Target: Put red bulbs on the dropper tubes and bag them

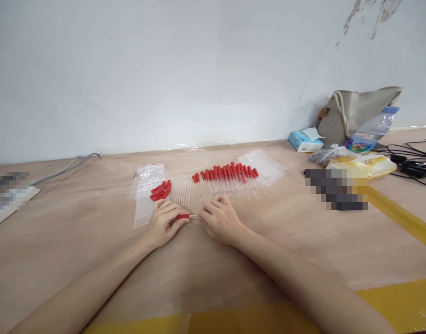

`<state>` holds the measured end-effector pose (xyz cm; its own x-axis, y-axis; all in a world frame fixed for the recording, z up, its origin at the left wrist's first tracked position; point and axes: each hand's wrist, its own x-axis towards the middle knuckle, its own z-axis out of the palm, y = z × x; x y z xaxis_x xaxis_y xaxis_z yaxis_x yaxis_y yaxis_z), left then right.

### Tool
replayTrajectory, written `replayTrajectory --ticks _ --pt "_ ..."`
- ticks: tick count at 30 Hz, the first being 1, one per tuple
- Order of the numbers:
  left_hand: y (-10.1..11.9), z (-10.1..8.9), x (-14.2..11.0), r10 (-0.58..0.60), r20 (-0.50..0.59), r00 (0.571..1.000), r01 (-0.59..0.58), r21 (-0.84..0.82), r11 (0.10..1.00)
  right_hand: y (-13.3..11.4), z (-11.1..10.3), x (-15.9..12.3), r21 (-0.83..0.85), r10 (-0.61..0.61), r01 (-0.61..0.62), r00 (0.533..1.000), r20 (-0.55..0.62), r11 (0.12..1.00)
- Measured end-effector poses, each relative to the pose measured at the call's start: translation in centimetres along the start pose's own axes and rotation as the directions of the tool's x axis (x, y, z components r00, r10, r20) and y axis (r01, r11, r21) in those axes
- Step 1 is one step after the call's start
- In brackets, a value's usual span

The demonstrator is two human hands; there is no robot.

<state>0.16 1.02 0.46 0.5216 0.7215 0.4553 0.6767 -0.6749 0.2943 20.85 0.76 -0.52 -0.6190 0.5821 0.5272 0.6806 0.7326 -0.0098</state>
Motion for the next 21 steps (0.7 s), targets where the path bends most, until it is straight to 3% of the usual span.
replayTrajectory --ticks 3,5,7,10,16,21 --pt "-0.3 0.2 -0.3 -0.079 -0.063 0.995 0.078 -0.015 0.997 0.5 -0.6 -0.4 -0.045 0.052 -0.051 0.998 0.017 0.998" --pt "-0.5 0.5 -0.6 -0.187 -0.14 0.972 0.182 -0.048 0.982 0.9 -1.0 -0.4 -0.016 0.188 -0.188 0.982 0.0 0.982" --pt "-0.5 0.8 -0.8 -0.262 -0.154 0.953 0.251 -0.09 0.964 1.6 -1.2 0.1 0.06 0.391 -0.389 0.92 -0.013 0.919" --pt "-0.3 1.0 -1.0 -0.281 -0.051 0.958 0.275 -0.111 0.955 2.6 -0.9 1.7 0.109 0.608 -0.605 0.794 0.005 0.789" --pt "0.0 0.6 -1.1 -0.24 0.06 0.969 0.245 -0.094 0.965 3.2 1.7 6.2 -0.005 0.704 -0.704 0.71 0.012 0.71" --pt "-0.1 0.4 -0.9 -0.162 0.106 0.981 0.171 -0.079 0.982 2.8 3.0 7.6 -0.13 0.76 -0.749 0.644 0.089 0.65"
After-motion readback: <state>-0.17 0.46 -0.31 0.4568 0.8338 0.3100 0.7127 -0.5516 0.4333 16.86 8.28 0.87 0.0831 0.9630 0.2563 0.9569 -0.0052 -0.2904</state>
